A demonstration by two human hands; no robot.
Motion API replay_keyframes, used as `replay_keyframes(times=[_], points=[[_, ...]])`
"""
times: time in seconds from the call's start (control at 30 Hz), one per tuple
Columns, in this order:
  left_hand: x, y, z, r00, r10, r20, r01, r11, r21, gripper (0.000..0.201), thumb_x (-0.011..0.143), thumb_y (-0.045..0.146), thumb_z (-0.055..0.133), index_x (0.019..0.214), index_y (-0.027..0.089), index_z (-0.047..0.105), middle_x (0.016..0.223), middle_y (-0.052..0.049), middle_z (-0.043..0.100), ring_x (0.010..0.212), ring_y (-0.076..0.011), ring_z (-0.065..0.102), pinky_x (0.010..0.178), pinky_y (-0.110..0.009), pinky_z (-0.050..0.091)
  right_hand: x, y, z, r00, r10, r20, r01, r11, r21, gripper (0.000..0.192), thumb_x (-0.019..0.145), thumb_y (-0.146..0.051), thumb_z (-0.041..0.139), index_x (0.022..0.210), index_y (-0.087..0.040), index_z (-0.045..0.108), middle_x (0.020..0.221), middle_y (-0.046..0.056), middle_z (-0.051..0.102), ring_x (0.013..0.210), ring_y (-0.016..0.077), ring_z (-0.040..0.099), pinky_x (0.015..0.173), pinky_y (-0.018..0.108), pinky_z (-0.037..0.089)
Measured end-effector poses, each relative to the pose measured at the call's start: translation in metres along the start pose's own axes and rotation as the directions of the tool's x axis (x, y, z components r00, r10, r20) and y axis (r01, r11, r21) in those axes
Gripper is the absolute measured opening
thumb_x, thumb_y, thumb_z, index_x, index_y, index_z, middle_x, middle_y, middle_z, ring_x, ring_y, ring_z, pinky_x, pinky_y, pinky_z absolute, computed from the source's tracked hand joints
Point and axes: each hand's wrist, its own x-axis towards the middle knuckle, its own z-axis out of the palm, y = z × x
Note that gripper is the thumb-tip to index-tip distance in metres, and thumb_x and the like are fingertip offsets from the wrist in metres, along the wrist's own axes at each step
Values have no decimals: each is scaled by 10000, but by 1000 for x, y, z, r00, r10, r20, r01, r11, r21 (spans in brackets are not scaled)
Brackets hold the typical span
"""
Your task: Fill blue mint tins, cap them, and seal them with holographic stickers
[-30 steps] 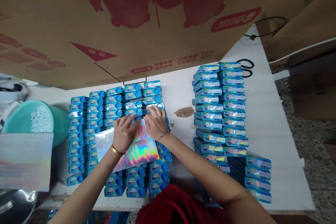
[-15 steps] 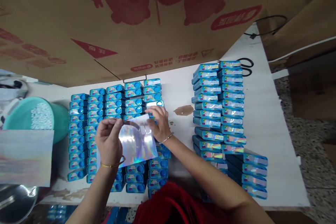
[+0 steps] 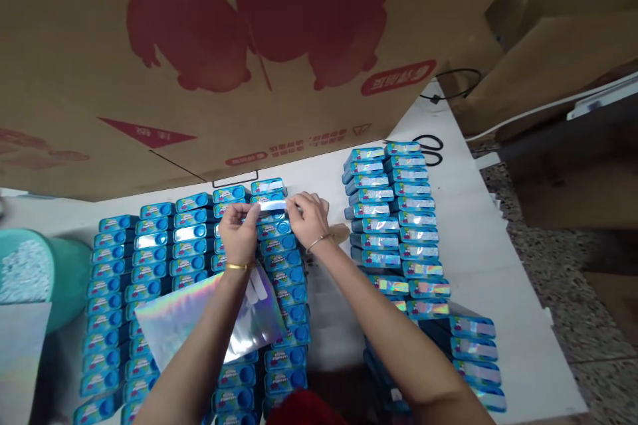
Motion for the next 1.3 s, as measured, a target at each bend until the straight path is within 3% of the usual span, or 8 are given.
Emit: replay_keyframes(times=[0.17,0.4,0.57,0.7,0.97,1.03,1.13,1.3], points=[[14,-14,15,996,83,-21,-73,950,303,153,791,318,594,723,191,543,729,2,584,752,-151,549,790,-307,439,25,12,10,997,-60,45,68,980,-189,264,941,-287,447,745,-209,606,857,40,655,901,210,528,871,377,276],[14,-14,24,991,119,-54,-55,754,655,121,799,293,584,727,204,545,978,-57,578,1014,-260,522,917,-443,359,33,24,21,993,-82,89,104,955,-278,247,930,-260,441,780,-202,628,908,69,652,919,229,506,889,405,249],[17,-12,24,994,80,-71,-4,689,725,194,760,310,629,897,205,540,1101,-101,542,1099,-317,489,906,-476,364,31,32,32,999,-10,51,19,983,-181,222,923,-305,475,827,-213,654,891,54,665,927,232,526,890,393,275],[20,-8,21,992,53,-115,47,692,720,515,699,338,704,1121,173,460,1189,-142,510,1156,-337,470,924,-495,373,12,36,42,999,20,-47,-23,998,-62,301,927,-257,445,1168,-220,622,1004,57,640,978,220,531,893,364,319],[27,-2,24,992,-60,-113,123,673,729,523,689,271,728,1136,185,470,1223,-141,519,1181,-331,479,957,-517,372,-2,51,40,986,-74,150,105,972,-209,478,871,-121,416,1283,-286,592,1119,79,625,1010,258,475,889,420,315],[33,4,9,996,-83,-24,77,728,681,402,725,257,700,1075,180,517,1167,-122,563,1101,-284,539,944,-462,402,-4,41,26,988,-100,115,128,956,-264,450,887,-157,422,1297,-250,584,1159,110,613,1026,278,465,897,442,306],[36,18,-40,977,29,212,-141,833,535,175,850,275,560,998,182,573,1042,-74,636,934,-190,601,875,-343,453,-26,8,10,973,-228,43,231,939,-253,426,952,-270,380,1349,-225,528,1229,117,582,1085,276,457,938,434,299],[3,25,-129,806,112,580,-465,727,506,248,906,367,504,1046,203,627,1022,-57,691,934,-194,628,846,-327,459,-86,-41,26,877,-415,241,467,854,-229,388,974,-348,379,1295,-216,553,1255,102,582,1089,260,462,932,417,302]])
